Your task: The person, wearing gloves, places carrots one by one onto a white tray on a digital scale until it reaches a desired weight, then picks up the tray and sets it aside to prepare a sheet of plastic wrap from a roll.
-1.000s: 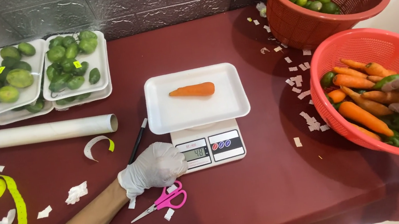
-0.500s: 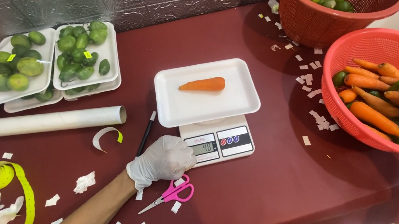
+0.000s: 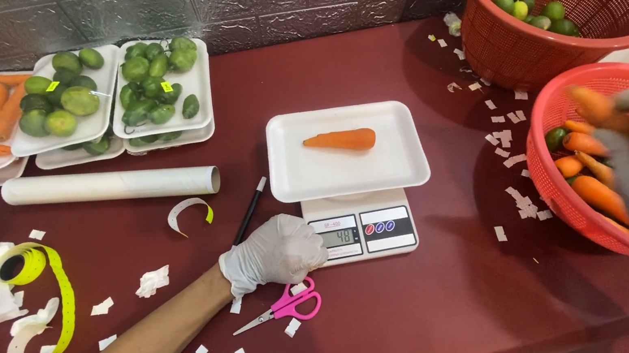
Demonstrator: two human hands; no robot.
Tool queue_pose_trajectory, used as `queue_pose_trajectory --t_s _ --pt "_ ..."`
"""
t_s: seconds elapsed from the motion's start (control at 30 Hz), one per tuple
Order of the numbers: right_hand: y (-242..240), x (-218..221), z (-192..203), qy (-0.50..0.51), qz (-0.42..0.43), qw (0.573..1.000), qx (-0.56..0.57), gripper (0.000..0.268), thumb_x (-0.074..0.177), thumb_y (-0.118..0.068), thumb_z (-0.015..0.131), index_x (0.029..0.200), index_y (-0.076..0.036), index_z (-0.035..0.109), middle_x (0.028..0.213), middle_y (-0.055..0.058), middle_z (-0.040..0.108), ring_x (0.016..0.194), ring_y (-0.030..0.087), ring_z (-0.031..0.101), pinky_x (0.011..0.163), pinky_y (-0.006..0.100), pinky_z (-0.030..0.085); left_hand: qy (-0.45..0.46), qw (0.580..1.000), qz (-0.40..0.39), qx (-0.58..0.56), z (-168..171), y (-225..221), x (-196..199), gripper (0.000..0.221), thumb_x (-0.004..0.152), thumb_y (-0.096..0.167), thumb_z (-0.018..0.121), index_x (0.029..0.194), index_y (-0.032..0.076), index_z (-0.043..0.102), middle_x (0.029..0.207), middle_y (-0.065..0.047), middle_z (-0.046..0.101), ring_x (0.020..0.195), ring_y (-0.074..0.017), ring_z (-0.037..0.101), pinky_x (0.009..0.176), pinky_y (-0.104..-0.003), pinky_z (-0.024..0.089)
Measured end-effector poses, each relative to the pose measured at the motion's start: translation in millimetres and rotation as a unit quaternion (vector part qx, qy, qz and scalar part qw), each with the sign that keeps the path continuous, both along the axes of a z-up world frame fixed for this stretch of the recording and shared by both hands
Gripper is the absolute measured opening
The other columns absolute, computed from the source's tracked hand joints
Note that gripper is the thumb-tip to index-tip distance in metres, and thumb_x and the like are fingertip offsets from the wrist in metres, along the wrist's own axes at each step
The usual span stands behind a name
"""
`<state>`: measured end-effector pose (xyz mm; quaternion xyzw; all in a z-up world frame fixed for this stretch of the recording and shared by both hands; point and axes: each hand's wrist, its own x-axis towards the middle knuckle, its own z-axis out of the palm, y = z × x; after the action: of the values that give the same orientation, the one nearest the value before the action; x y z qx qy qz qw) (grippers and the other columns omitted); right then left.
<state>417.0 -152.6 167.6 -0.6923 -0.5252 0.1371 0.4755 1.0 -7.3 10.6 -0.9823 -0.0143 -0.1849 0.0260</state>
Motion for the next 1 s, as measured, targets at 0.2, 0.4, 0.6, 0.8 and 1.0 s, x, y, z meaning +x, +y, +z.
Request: queue_pose_trajectory --t_s 0.2,0.4,0.6,0.8,1.0 --pt "54.6 -128.1 49.5 -0.274 0.144 0.949 -0.058 0.012 0.087 -0.011 0.067 0.075 -0.007 0.067 0.069 0.008 0.067 0.064 0.026 0.058 0.062 0.043 0.039 -0.024 1.0 -0.015 0.003 -1.7 0.8 -0.4 0.016 0.065 0.005 0.057 0.059 0.018 0.05 0.058 0.001 0.05 0.054 -0.0246 0.048 0.048 -0.035 0.038" --pt "127.1 -154.9 -39.3 -0.378 0.24 0.894 0.019 0.035 0.084 -0.018 0.081 0.116 -0.012 0.068 0.108 0.005 0.07 0.105 0.031 0.067 0.088 0.043 0.059 -0.112 0.993 -0.015 0.044 -26.0 5.4 -1.2 0.017 0.071 0.019 0.058 0.068 0.022 0.042 0.068 0.004 0.04 0.062 -0.0175 0.048 0.056 -0.033 0.048" --pt "162.1 -150.1 -90.1 -0.332 0.235 0.913 0.018 0.027 0.084 -0.02 0.082 0.103 -0.017 0.064 0.097 -0.001 0.065 0.097 0.026 0.066 0.084 0.038 0.056 -0.123 0.992 -0.021 0.032 -21.4 3.8 -0.3 0.017 0.074 0.02 0.059 0.068 0.022 0.043 0.068 0.004 0.04 0.062 -0.0173 0.048 0.055 -0.033 0.048" --pt "148.2 -155.4 -73.4 -0.564 0.198 0.796 0.096 0.022 0.088 -0.018 0.071 0.103 -0.021 0.054 0.087 -0.004 0.05 0.086 0.022 0.059 0.08 0.035 0.052 -0.131 0.991 -0.023 0.027 -30.3 4.1 0.0 0.021 0.08 0.019 0.059 0.067 0.022 0.043 0.066 0.003 0.04 0.061 -0.0176 0.048 0.055 -0.033 0.048" --pt "141.3 -155.8 -79.7 -0.599 0.216 0.762 0.116 0.024 0.088 -0.023 0.071 0.104 -0.018 0.054 0.093 0.001 0.052 0.093 0.024 0.06 0.087 0.038 0.051 -0.141 0.989 -0.028 0.031 -22.0 1.9 1.4 0.024 0.083 0.02 0.06 0.066 0.021 0.043 0.066 0.003 0.04 0.06 -0.0176 0.048 0.054 -0.033 0.047"
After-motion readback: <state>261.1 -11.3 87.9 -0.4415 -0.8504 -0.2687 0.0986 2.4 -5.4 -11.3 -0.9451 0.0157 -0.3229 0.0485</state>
